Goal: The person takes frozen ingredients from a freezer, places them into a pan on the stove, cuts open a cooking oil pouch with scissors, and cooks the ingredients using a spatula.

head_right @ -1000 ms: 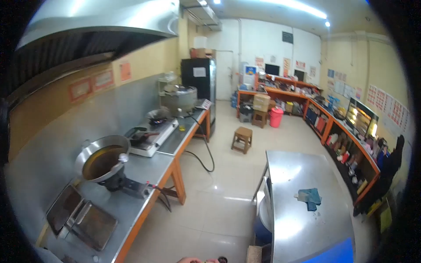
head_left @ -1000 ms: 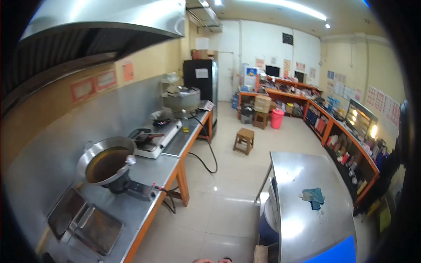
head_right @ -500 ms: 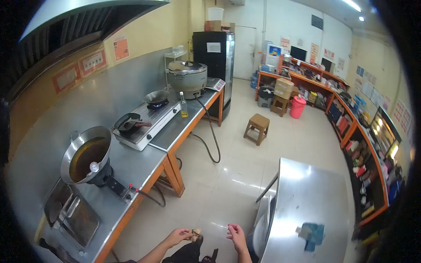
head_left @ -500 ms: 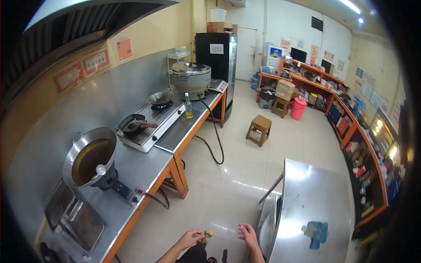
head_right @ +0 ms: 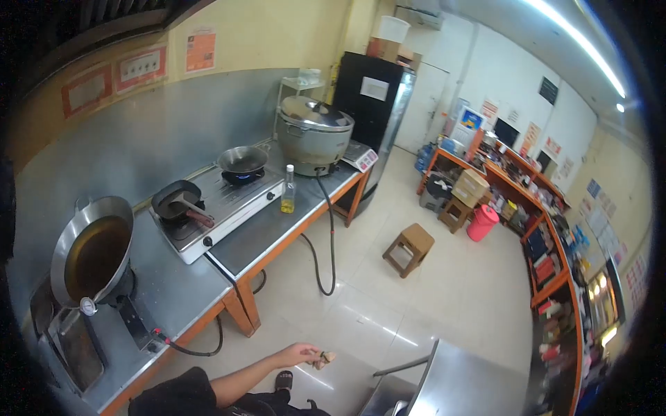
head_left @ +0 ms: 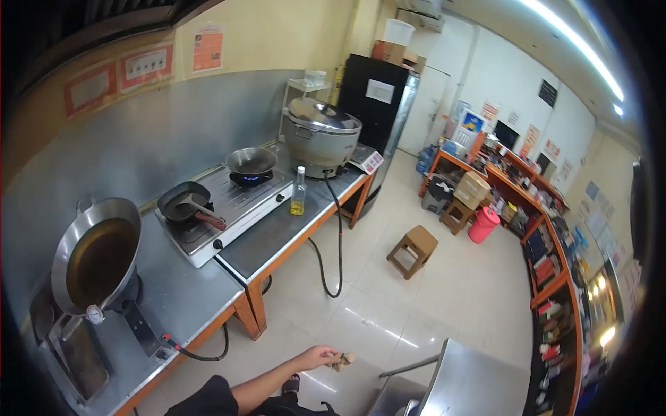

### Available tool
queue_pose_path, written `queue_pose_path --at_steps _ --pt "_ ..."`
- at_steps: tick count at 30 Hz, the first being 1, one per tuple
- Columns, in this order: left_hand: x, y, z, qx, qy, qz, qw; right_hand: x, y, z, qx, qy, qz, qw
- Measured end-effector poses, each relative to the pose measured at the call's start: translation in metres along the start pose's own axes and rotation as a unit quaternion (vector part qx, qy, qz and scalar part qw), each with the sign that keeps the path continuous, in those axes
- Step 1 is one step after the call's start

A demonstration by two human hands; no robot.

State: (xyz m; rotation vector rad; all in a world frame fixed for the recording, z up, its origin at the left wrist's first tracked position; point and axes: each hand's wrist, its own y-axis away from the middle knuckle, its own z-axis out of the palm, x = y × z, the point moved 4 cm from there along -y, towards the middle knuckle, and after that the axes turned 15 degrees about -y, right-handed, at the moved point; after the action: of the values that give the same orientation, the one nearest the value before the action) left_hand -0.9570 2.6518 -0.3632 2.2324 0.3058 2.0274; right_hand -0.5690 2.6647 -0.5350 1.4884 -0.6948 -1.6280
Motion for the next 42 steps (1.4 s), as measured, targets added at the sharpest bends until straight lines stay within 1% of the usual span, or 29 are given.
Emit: queue_pose_path --at_steps 3,6,9,11,13,15,17,19,21,22,24,25,26,27,29,30,33,34,35,37,38,41,42 --pt "0.015 -0.048 -0.051 0.086 -0.155 0.052 0.983 -0.041 -0.027 0.018 0.012 0.020 0.004 1.000" --pt "0.001 -0.070 -0.088 0.130 -0.191 0.071 0.970 -0.082 -0.063 0.042 0.008 0.039 0.007 0.999" --pt "-0.051 -0.068 -0.110 0.169 -0.210 0.004 0.963 -0.126 -0.103 0.065 -0.009 0.069 0.011 0.998" --pt "-0.100 -0.052 -0.119 0.189 -0.257 -0.065 0.946 -0.155 -0.131 0.077 -0.019 0.090 0.020 0.996" --pt "-0.155 -0.022 -0.118 0.262 -0.252 -0.091 0.927 -0.189 -0.160 0.090 -0.035 0.119 0.028 0.992" --pt "-0.197 0.020 -0.106 0.322 -0.134 -0.202 0.915 -0.221 -0.187 0.099 -0.054 0.151 0.031 0.987" --pt "-0.200 0.061 -0.092 0.395 -0.164 -0.313 0.848 -0.252 -0.219 0.108 -0.078 0.184 0.028 0.979" --pt "-0.235 0.095 -0.072 0.420 -0.170 -0.367 0.812 -0.279 -0.255 0.118 -0.120 0.215 0.012 0.969" --pt "-0.245 0.122 -0.043 0.503 0.000 -0.383 0.775 -0.305 -0.292 0.128 -0.147 0.248 -0.002 0.958" --pt "-0.246 0.125 -0.031 0.539 0.086 -0.380 0.747 -0.314 -0.326 0.141 -0.132 0.286 0.019 0.949" --pt "-0.239 0.125 -0.011 0.567 0.090 -0.421 0.702 -0.332 -0.382 0.167 -0.102 0.361 0.060 0.925" --pt "-0.241 0.127 -0.002 0.579 0.090 -0.442 0.679 -0.347 -0.382 0.194 -0.100 0.371 0.050 0.922" --pt "-0.260 0.129 0.011 0.637 0.215 -0.355 0.649 -0.361 -0.385 0.231 -0.099 0.379 0.041 0.919" --pt "-0.258 0.121 0.013 0.633 0.154 -0.394 0.648 -0.366 -0.383 0.257 -0.097 0.385 0.034 0.917" --pt "-0.256 0.110 0.014 0.663 0.369 -0.244 0.604 -0.367 -0.386 0.309 -0.160 0.353 -0.006 0.922" --pt "-0.252 0.104 0.010 0.678 0.298 -0.225 0.633 -0.365 -0.384 0.331 -0.168 0.362 -0.019 0.917" --pt "-0.250 0.091 -0.011 0.656 0.180 -0.346 0.646 -0.368 -0.362 0.419 -0.207 0.396 -0.052 0.893" --pt "-0.246 0.089 -0.021 0.608 0.110 -0.452 0.644 -0.368 -0.369 0.444 -0.254 0.404 -0.087 0.874" --pt "-0.238 0.083 -0.027 0.636 0.127 -0.427 0.630 -0.371 -0.370 0.464 -0.298 0.413 -0.119 0.852" --pt "-0.222 0.075 -0.034 0.690 0.157 -0.378 0.597 -0.391 -0.346 0.527 -0.335 0.426 -0.170 0.823" --pt "-0.219 0.071 -0.036 0.698 0.168 -0.378 0.585 -0.403 -0.337 0.559 -0.340 0.421 -0.190 0.819" --pt "-0.192 0.052 -0.037 0.718 0.210 -0.408 0.523 -0.436 -0.349 0.633 -0.363 0.404 -0.247 0.802" --pt "-0.180 0.041 -0.027 0.736 0.231 -0.393 0.501 -0.448 -0.355 0.656 -0.364 0.395 -0.263 0.801"
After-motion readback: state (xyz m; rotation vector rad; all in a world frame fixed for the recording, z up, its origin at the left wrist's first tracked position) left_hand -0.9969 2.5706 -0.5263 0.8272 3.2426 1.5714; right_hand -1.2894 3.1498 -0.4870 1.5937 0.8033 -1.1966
